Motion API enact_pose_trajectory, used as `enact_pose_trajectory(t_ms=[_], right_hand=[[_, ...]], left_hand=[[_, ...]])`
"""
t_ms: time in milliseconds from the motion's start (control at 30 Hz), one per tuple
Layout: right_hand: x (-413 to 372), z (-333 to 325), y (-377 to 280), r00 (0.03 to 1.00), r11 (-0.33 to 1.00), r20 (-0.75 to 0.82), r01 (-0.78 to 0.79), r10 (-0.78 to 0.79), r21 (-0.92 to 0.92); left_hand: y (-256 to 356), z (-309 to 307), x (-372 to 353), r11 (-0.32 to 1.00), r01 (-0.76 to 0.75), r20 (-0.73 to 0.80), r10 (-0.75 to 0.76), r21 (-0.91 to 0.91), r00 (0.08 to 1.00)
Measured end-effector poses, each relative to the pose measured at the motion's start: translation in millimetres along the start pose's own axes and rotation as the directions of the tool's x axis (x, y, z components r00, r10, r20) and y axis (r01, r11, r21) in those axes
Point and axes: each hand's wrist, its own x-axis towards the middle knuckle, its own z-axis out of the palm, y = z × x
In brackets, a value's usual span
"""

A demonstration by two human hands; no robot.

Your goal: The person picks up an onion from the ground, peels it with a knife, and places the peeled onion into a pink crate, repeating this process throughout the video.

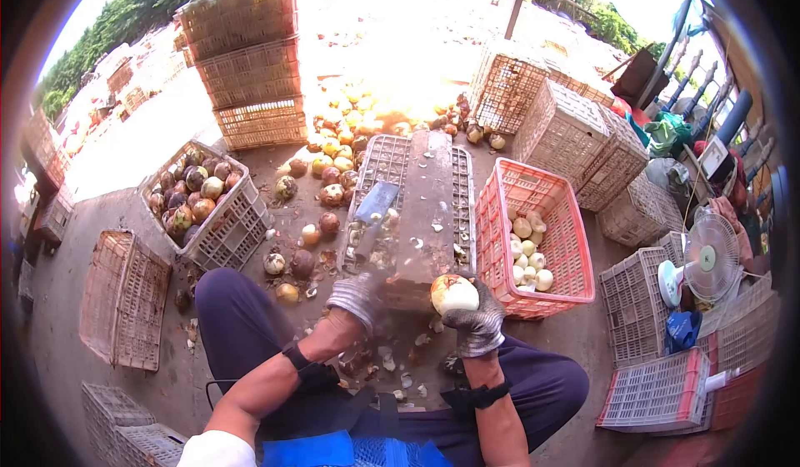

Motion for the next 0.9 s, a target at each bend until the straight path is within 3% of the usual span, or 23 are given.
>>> enact_pose_trajectory(t_ms=[33, 133, 167, 233, 367, 433, 533, 567, 667, 700, 800, 833, 900], right_hand=[[-2, 1, -1, 0.998, 0.994, -0.009, -0.060, 0.061, 0.088], [-3, 4, -5, 0.997, 0.972, -0.050, -0.069, 0.059, -0.223], [-3, 4, -2, 1.000, 0.946, -0.008, 0.010, -0.014, -0.324], [-4, 3, 1, 1.000, 0.925, -0.009, 0.011, -0.015, -0.381], [-7, 9, -8, 1.000, 0.874, -0.027, -0.008, -0.006, -0.485], [-8, 14, -14, 0.997, 0.945, -0.018, -0.081, 0.080, -0.316], [-8, 15, -12, 0.991, 0.993, -0.045, -0.122, 0.122, 0.007], [-8, 14, -12, 0.990, 0.985, -0.066, -0.117, 0.126, 0.125], [-5, 14, -22, 0.993, 0.975, -0.049, -0.100, 0.112, 0.199], [-6, 13, -17, 0.995, 0.987, -0.076, -0.056, 0.068, 0.149], [-6, 3, 3, 0.995, 0.997, -0.068, -0.073, 0.073, 0.004], [-3, -2, 4, 0.997, 0.993, -0.005, -0.074, 0.074, -0.097], [-9, 8, -6, 0.991, 0.991, 0.025, -0.130, 0.129, 0.027]], left_hand=[[7, -9, 0, 0.995, -0.024, -0.014, 0.023, -0.095, 1.000], [44, -26, 1, 0.970, -0.040, 0.176, 0.084, -0.241, 0.981], [52, -29, 2, 0.981, -0.057, 0.239, 0.101, -0.187, 0.966], [60, -32, 7, 0.992, -0.102, 0.365, 0.125, -0.081, 0.922], [51, -19, 7, 0.991, -0.112, 0.319, 0.129, -0.071, 0.939], [49, -22, 7, 0.989, -0.130, 0.306, 0.145, -0.069, 0.941], [13, 4, 3, 0.996, 0.068, 0.270, -0.050, -0.057, 0.962], [8, 0, 6, 0.993, 0.108, 0.335, -0.114, 0.038, 0.935], [16, -11, 0, 0.996, 0.051, 0.099, -0.043, -0.079, 0.994], [22, -14, 0, 0.996, 0.000, 0.083, 0.007, -0.088, 0.997], [55, -36, 2, 0.969, -0.133, 0.163, 0.168, -0.206, 0.972], [43, -14, -2, 0.963, -0.157, 0.192, 0.200, -0.220, 0.961], [46, -7, -3, 0.973, -0.087, 0.271, 0.145, -0.214, 0.952]])
